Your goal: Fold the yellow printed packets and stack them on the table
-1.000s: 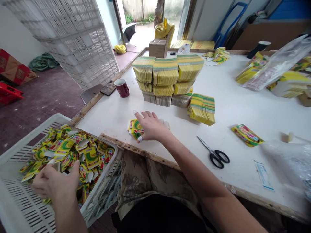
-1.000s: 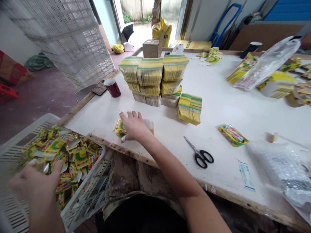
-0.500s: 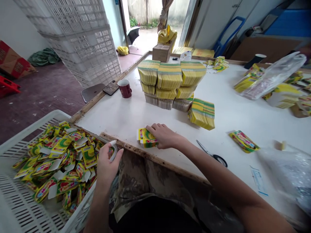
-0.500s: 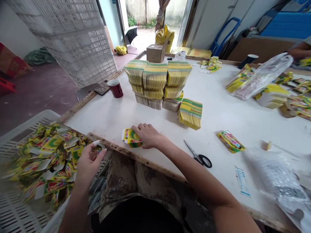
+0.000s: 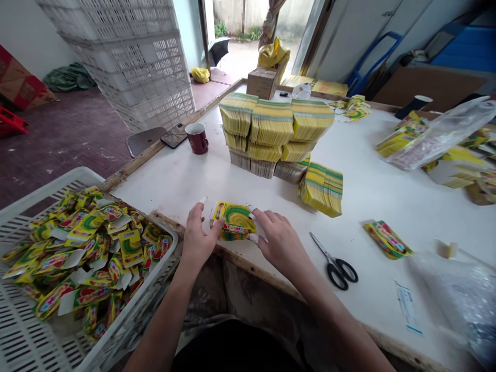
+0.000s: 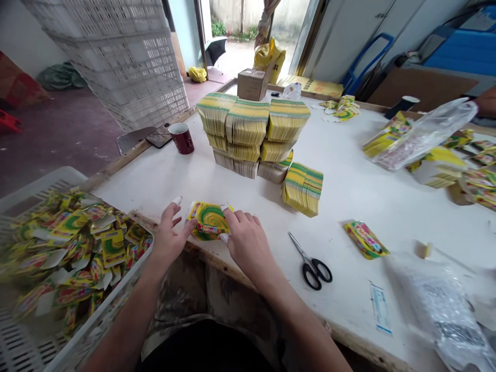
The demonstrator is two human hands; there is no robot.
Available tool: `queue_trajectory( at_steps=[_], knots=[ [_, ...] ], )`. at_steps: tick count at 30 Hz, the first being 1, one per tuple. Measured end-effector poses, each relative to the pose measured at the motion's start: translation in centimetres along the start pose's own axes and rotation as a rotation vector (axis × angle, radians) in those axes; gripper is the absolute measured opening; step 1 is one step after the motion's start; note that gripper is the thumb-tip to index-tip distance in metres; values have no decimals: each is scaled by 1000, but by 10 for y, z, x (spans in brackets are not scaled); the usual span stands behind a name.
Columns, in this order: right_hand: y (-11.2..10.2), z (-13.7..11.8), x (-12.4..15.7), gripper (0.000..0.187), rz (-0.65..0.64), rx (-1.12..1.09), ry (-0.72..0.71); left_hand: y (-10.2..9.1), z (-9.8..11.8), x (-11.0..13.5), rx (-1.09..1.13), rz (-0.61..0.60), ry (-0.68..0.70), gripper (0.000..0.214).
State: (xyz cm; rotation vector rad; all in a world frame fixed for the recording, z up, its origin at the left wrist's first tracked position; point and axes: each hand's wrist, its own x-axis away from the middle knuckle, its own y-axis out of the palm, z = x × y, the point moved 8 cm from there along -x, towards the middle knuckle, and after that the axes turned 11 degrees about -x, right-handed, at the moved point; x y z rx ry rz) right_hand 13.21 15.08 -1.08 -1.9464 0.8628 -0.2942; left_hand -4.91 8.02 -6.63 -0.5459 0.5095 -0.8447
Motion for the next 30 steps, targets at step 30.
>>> queue_trajectory(
  at_steps=[30],
  knots=[
    [-9,4,14,58,193,-263,64,-13,13,46,355,275,-7,78]
  ],
)
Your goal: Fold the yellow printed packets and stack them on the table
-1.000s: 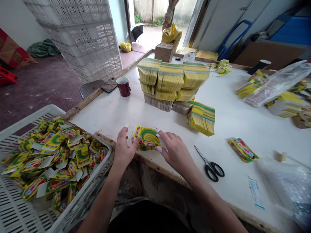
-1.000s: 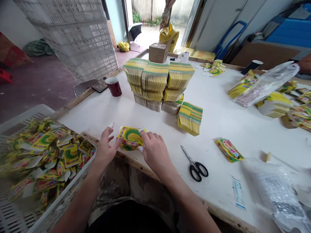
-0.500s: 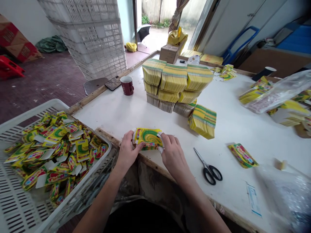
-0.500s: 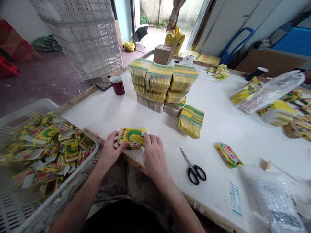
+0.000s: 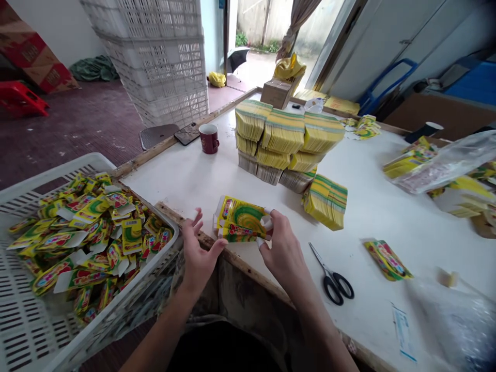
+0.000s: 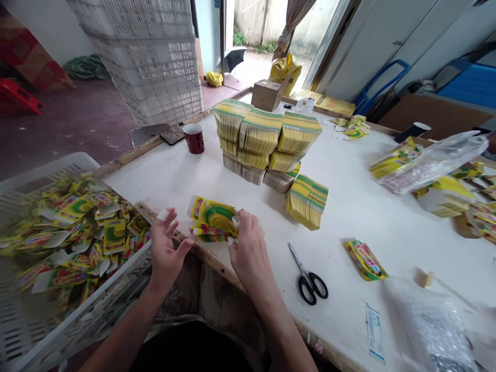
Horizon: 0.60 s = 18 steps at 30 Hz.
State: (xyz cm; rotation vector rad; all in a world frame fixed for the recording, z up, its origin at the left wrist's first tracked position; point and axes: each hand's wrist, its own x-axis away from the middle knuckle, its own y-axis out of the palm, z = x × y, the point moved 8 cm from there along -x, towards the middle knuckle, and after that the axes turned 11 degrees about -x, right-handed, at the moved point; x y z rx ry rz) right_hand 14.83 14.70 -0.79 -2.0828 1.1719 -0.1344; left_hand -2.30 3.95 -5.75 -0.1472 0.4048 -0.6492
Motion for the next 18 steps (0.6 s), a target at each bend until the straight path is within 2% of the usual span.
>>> queue_trajectory(
  at_steps=[2,3,6,9,11,14,16,18],
  knots=[
    [-3,-6,6,59,22,-131,-2,-7,16,9,187,77,12,76],
    [-1,-10,11,60,17,-200,-4,-7,22,14,298,73,-19,77],
    [19,-23,28,62,-79,-424,5,4,31,25,605,-52,-238,73],
    [45,-35,47,64,-172,-630,37,13,33,32,791,-133,-460,49],
    [55,-40,54,62,-178,-729,55,12,33,28,856,-100,-507,41],
    [67,-45,58,56,-241,-883,105,7,32,20,889,7,-505,39],
    [74,-47,58,51,-287,-944,128,3,28,19,856,78,-510,45],
    [76,-44,57,47,-258,-940,125,1,26,22,773,83,-498,57]
  ],
)
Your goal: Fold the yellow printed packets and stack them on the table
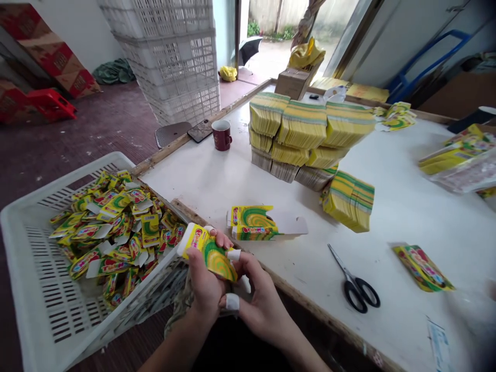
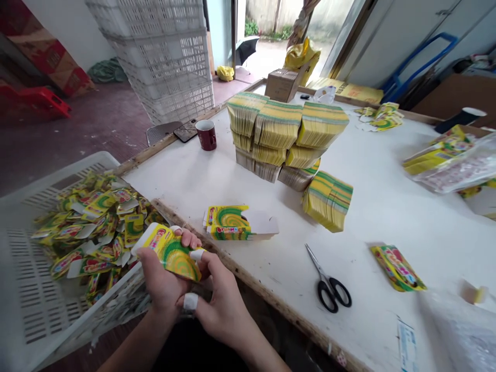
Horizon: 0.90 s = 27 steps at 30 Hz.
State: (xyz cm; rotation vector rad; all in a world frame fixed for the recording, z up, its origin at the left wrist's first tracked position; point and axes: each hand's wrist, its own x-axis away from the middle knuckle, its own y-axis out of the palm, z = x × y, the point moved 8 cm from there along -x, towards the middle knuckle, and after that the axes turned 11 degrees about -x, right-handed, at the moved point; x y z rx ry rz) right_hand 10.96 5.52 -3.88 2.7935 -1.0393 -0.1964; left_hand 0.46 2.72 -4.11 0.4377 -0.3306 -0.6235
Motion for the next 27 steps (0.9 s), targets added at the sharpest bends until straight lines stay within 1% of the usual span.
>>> queue_trajectory(
  at_steps=[3,4,5,7,8,9,10,11,12,14,16,17,18,19,20,21,22,23,25,26,27],
  knots=[
    [-16,2,-1,38,108,18,-47,-2,-5,6,-161,-82,26,75],
    [-22,0,-1,34,130,31,-64,-4,-7,8,-204,-112,37,75],
    [-27,-3,-1,28,139,57,-86,-7,-9,9,-243,-129,52,69],
    [-36,-15,1,15,128,145,-152,-14,-12,9,-315,-140,80,47],
    [-40,-22,3,11,117,196,-186,-18,-11,8,-348,-150,83,35],
    [-43,-29,5,12,105,244,-212,-21,-10,6,-380,-172,77,27],
    [-47,-35,7,14,95,291,-234,-22,-7,3,-406,-216,70,24],
    [-51,-41,8,17,84,343,-251,-21,-2,0,-425,-283,60,27],
    [-54,-45,10,20,61,405,-262,-20,6,-3,-436,-363,53,37],
    [-54,-51,13,31,-19,556,-293,-15,23,-5,-474,-526,58,68],
    [-46,-55,15,38,-115,713,-349,-10,34,-2,-624,-656,62,96],
    [-39,-56,17,37,-156,772,-382,-8,33,1,-749,-708,52,104],
    [-33,-56,18,35,-189,810,-413,-6,28,6,-885,-752,33,108],
    [-26,-55,19,33,-210,832,-439,-4,20,11,-1005,-784,8,105],
    [-22,-54,20,33,-209,842,-456,-1,11,16,-1088,-800,-15,97],
    [-20,-52,21,34,-175,838,-465,1,3,21,-1134,-797,-29,86],
    [-23,-51,21,36,-96,820,-464,2,-3,24,-1157,-773,-27,74],
    [-30,-49,22,43,22,784,-448,3,-8,26,-1175,-736,-8,67],
    [-52,-37,26,64,266,624,-353,3,-12,28,-1224,-664,73,67],
    [-60,-25,28,69,333,494,-266,4,-14,30,-1250,-652,124,71],
    [-65,-9,29,64,349,342,-158,5,-15,32,-1270,-660,179,74]
  ],
)
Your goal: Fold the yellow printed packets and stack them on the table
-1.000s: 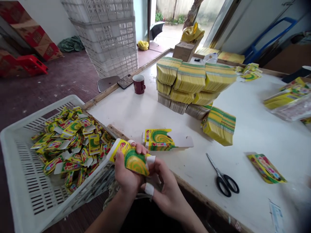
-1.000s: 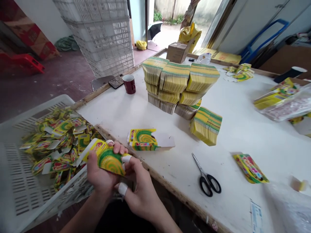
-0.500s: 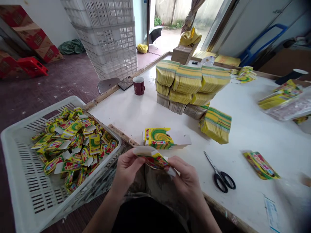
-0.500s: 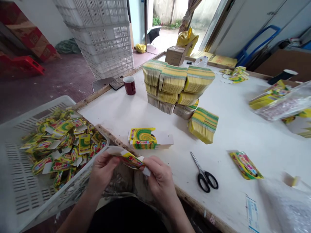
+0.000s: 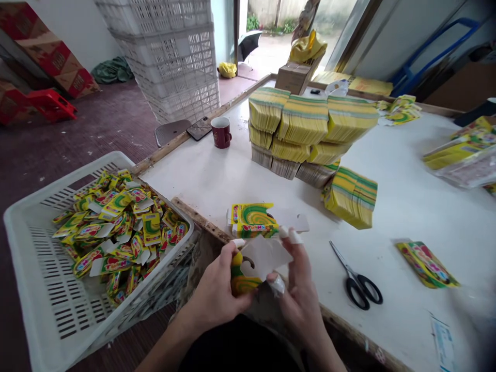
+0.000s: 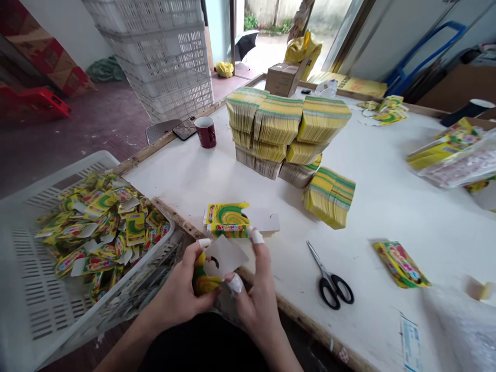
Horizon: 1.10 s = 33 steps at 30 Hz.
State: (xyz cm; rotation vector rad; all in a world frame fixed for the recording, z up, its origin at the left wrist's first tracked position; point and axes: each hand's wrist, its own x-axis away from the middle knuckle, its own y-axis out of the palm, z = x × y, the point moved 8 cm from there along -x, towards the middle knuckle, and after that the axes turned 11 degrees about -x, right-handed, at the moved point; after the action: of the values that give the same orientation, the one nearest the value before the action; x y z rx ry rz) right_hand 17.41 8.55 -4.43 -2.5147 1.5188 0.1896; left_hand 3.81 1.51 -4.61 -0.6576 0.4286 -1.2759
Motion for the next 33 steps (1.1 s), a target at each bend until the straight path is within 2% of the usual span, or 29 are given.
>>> queue_trajectory(
  at_steps=[2,4,6,8,11,13,15,17,19,21,23,25,27,29,33],
  knots=[
    [14,29,8,49,-81,-274,266,5,7,2,-46,12,120,76],
    [30,44,16,44,-157,-497,464,12,15,3,-66,6,256,76],
    [40,46,18,49,-199,-627,559,16,22,4,-85,8,346,76],
    [44,41,16,56,-244,-661,573,17,23,3,-113,4,358,71],
    [41,29,10,64,-310,-517,460,17,17,-1,-120,-55,282,63],
    [38,20,7,68,-351,-329,297,20,13,-2,-95,-126,236,62],
    [41,12,9,68,-400,-120,101,22,11,-3,-73,-146,224,66],
    [46,6,12,65,-431,49,-67,17,9,-4,-79,-56,218,72],
    [45,3,11,65,-379,124,-170,4,2,-4,-95,127,129,78],
    [33,1,6,67,-227,144,-216,-7,-11,-3,-46,234,-45,84],
    [21,-2,2,69,-113,171,-239,-8,-23,-1,117,195,-187,78],
    [22,-5,0,74,-152,218,-242,-6,-29,0,309,135,-246,67],
    [30,-5,0,78,-288,253,-225,-12,-33,2,449,171,-287,65],
    [35,-4,1,75,-358,249,-219,-17,-38,4,534,230,-324,69],
    [33,-4,-2,66,-312,176,-229,-23,-37,4,586,254,-294,58]
  ],
)
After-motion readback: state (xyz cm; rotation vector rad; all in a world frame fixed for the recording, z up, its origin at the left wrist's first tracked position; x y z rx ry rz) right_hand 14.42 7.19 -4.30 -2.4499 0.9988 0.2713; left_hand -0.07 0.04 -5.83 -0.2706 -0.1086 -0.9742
